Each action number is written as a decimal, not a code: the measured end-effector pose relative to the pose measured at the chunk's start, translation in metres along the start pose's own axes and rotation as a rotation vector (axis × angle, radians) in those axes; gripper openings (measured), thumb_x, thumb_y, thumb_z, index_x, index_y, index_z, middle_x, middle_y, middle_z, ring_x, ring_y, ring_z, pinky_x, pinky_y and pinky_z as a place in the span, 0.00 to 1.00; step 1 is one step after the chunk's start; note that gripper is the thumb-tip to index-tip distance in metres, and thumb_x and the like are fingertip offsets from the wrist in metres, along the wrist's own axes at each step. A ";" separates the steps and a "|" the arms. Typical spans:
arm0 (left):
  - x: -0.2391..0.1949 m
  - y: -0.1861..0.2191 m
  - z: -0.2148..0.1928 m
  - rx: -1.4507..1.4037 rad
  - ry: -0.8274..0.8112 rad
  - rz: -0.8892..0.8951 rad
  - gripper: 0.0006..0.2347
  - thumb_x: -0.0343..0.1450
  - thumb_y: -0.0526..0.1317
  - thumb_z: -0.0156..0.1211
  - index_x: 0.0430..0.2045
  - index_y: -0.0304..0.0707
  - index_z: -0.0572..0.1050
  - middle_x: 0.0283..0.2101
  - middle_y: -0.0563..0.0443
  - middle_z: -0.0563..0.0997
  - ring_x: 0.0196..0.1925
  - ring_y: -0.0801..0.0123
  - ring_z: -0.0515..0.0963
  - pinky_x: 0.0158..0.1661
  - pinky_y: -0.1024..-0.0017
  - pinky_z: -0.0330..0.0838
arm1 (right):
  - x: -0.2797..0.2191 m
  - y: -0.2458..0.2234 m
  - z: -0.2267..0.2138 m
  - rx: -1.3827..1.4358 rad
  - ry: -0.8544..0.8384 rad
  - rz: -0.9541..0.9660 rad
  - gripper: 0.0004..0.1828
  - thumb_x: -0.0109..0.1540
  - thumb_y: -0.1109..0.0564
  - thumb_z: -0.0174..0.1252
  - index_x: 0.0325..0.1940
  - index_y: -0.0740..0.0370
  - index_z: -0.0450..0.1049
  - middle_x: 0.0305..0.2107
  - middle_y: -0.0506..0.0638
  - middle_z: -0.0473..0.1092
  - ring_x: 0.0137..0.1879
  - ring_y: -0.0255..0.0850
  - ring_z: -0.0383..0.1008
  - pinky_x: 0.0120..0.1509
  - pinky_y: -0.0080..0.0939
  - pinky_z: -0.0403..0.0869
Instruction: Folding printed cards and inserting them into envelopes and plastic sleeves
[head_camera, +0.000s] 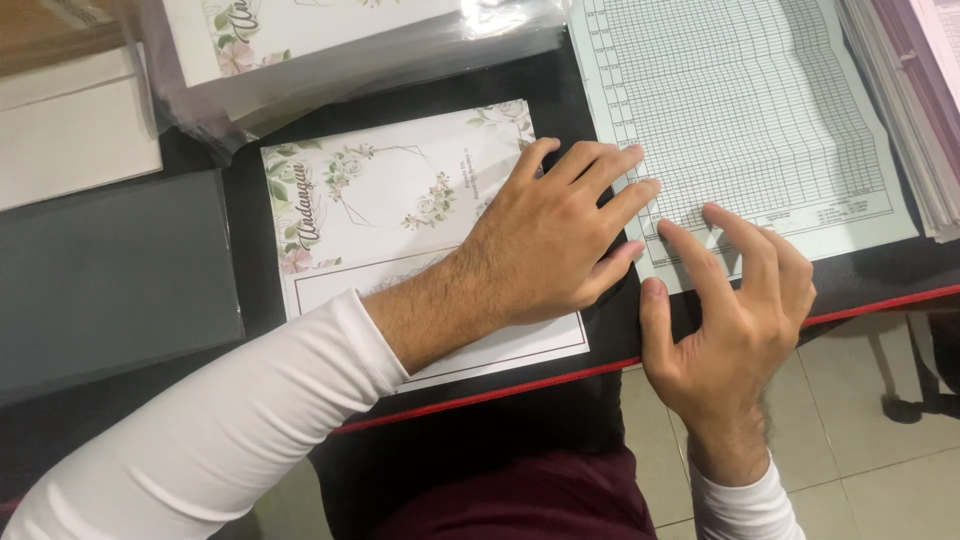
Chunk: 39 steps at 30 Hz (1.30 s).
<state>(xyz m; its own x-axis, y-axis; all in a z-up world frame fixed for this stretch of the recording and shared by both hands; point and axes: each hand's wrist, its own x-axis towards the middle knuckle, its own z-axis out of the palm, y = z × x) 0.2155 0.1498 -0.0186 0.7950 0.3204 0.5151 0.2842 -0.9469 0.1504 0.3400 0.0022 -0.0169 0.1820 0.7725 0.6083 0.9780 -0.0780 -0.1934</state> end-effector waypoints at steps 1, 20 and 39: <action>0.000 0.000 0.000 0.006 -0.010 -0.001 0.18 0.72 0.51 0.62 0.52 0.44 0.76 0.60 0.46 0.77 0.59 0.60 0.76 0.56 0.52 0.67 | 0.000 0.000 0.000 -0.010 -0.004 0.000 0.17 0.68 0.53 0.56 0.56 0.61 0.83 0.58 0.59 0.72 0.63 0.58 0.67 0.67 0.56 0.65; 0.010 0.005 -0.019 0.288 0.197 0.119 0.13 0.75 0.54 0.62 0.36 0.45 0.79 0.39 0.57 0.80 0.43 0.67 0.79 0.52 0.59 0.72 | -0.001 -0.002 0.000 -0.004 0.026 0.010 0.15 0.69 0.55 0.54 0.52 0.61 0.83 0.56 0.59 0.73 0.61 0.57 0.67 0.68 0.57 0.63; -0.132 0.025 -0.154 0.182 -0.052 -0.370 0.22 0.71 0.56 0.68 0.48 0.37 0.80 0.48 0.47 0.84 0.48 0.59 0.79 0.48 0.59 0.71 | -0.014 0.004 0.003 -0.027 0.069 -0.116 0.17 0.74 0.55 0.56 0.56 0.69 0.84 0.58 0.66 0.78 0.64 0.62 0.71 0.70 0.57 0.62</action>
<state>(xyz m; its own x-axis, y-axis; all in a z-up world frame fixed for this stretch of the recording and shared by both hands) 0.0353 0.0799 0.0475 0.6463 0.6433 0.4105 0.6421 -0.7491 0.1630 0.3414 -0.0068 -0.0288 0.0729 0.7320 0.6774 0.9951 -0.0082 -0.0982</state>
